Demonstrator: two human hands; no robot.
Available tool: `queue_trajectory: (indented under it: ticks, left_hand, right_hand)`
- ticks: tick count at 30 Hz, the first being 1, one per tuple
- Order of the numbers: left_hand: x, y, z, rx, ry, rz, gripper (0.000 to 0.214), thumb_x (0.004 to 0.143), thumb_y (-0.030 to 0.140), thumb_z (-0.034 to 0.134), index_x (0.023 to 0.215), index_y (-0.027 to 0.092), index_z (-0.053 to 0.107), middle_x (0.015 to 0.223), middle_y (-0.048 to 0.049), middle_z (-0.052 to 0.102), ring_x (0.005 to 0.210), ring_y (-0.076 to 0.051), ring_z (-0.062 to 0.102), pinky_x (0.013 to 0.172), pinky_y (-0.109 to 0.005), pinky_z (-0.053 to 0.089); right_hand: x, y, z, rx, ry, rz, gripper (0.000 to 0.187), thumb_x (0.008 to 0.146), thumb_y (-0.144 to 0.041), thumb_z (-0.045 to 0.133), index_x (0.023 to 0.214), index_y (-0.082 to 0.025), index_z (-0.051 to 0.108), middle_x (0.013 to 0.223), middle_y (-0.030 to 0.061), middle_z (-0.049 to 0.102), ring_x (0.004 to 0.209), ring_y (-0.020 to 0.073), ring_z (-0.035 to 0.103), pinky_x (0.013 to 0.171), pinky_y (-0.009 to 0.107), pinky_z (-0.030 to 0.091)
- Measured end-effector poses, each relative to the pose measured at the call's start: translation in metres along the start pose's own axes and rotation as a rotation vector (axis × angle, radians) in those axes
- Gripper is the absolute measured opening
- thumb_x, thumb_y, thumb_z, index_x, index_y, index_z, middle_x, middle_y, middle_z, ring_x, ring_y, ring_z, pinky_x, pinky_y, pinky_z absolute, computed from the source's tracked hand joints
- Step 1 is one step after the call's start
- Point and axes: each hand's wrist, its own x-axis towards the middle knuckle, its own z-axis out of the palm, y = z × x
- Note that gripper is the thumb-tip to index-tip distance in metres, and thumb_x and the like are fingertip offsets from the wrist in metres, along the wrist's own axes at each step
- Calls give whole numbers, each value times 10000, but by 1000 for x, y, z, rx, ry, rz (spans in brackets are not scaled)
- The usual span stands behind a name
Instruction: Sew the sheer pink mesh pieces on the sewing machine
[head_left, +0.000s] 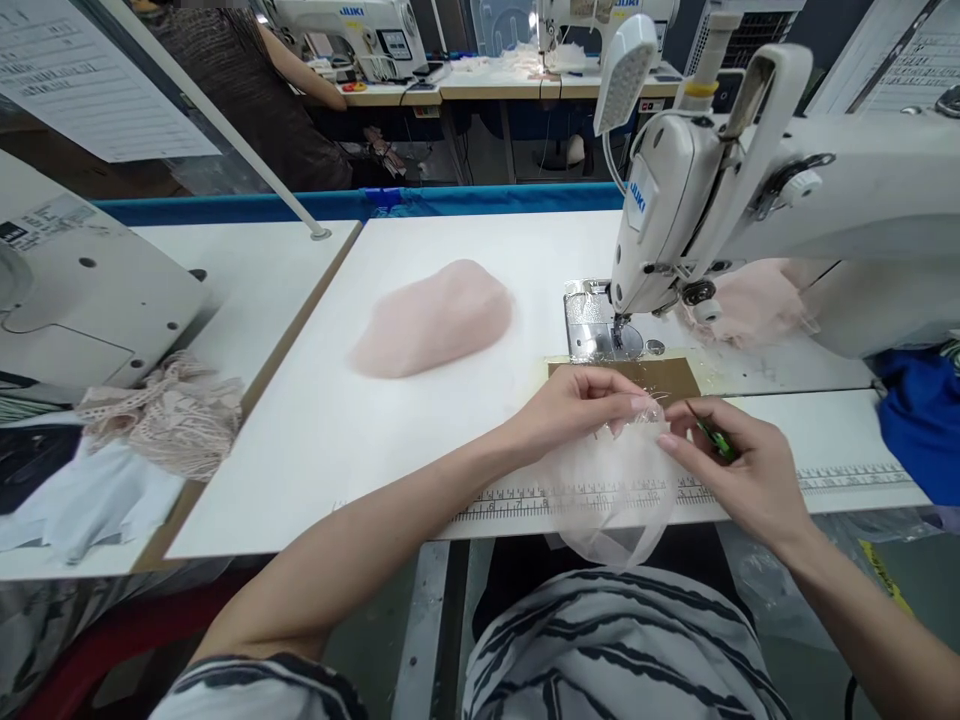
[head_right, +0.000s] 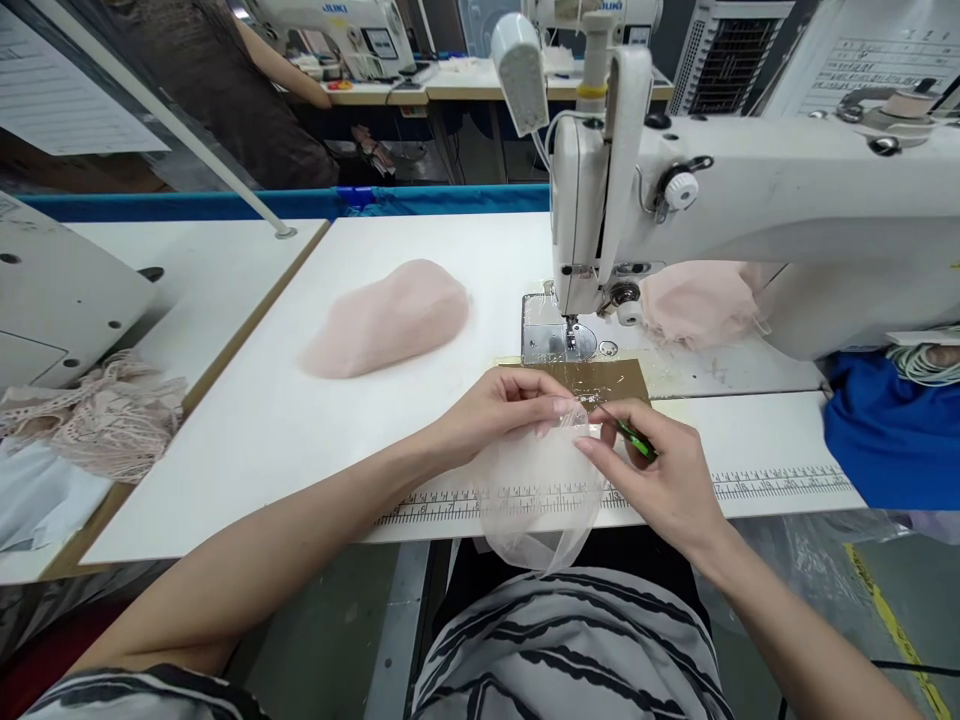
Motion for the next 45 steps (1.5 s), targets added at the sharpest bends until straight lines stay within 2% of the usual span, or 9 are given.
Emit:
queue_trajectory:
  ticks: [2, 4, 10, 21, 35, 45]
  left_hand:
    - [0, 0, 0, -5, 8, 0, 212, 841, 383, 730, 885, 178, 759, 611, 34, 571, 552, -64, 442, 554, -218, 348]
    - [0, -1, -1, -18, -1, 11, 214, 841, 388, 733, 863, 176, 757, 608, 37, 570, 556, -63, 450, 574, -223, 363]
    - [0, -3, -2, -42, -30, 29, 209, 838, 381, 742, 852, 173, 759, 573, 50, 550, 546, -60, 452, 606, -232, 378]
    - [1, -4, -2, -49, -37, 27, 167, 829, 354, 750, 865, 193, 776, 512, 53, 543, 523, -67, 452, 604, -244, 368]
    - [0, -5, -3, -31, -51, 41, 135, 854, 337, 744, 864, 208, 783, 529, 53, 557, 520, -56, 457, 608, -233, 378]
    - [0, -6, -3, -8, -36, 17, 204, 831, 399, 750, 865, 200, 778, 546, 43, 565, 534, -74, 466, 616, -251, 395]
  right_hand:
    - [0, 4, -5, -129, 16, -160, 183, 883, -347, 690, 1026, -234, 670, 911, 52, 730, 706, 167, 645, 559, 277, 494]
    - [1, 8, -9, -250, 34, -271, 235, 903, -302, 674, 1128, -236, 657, 950, 66, 735, 747, 178, 657, 600, 296, 505]
    - [3, 13, -12, -409, 68, -377, 301, 905, -214, 677, 1203, -239, 642, 889, 50, 723, 697, 152, 630, 615, 299, 502]
    - [4, 12, -13, -450, 78, -415, 306, 897, -191, 686, 1194, -234, 628, 883, 50, 717, 694, 154, 640, 615, 301, 511]
    - [4, 12, -13, -490, 95, -431, 287, 895, -218, 692, 1177, -244, 642, 844, 33, 715, 680, 157, 649, 601, 289, 511]
    - [4, 11, -15, -532, 107, -476, 289, 872, -208, 713, 1156, -216, 659, 849, 37, 727, 681, 153, 654, 595, 282, 514]
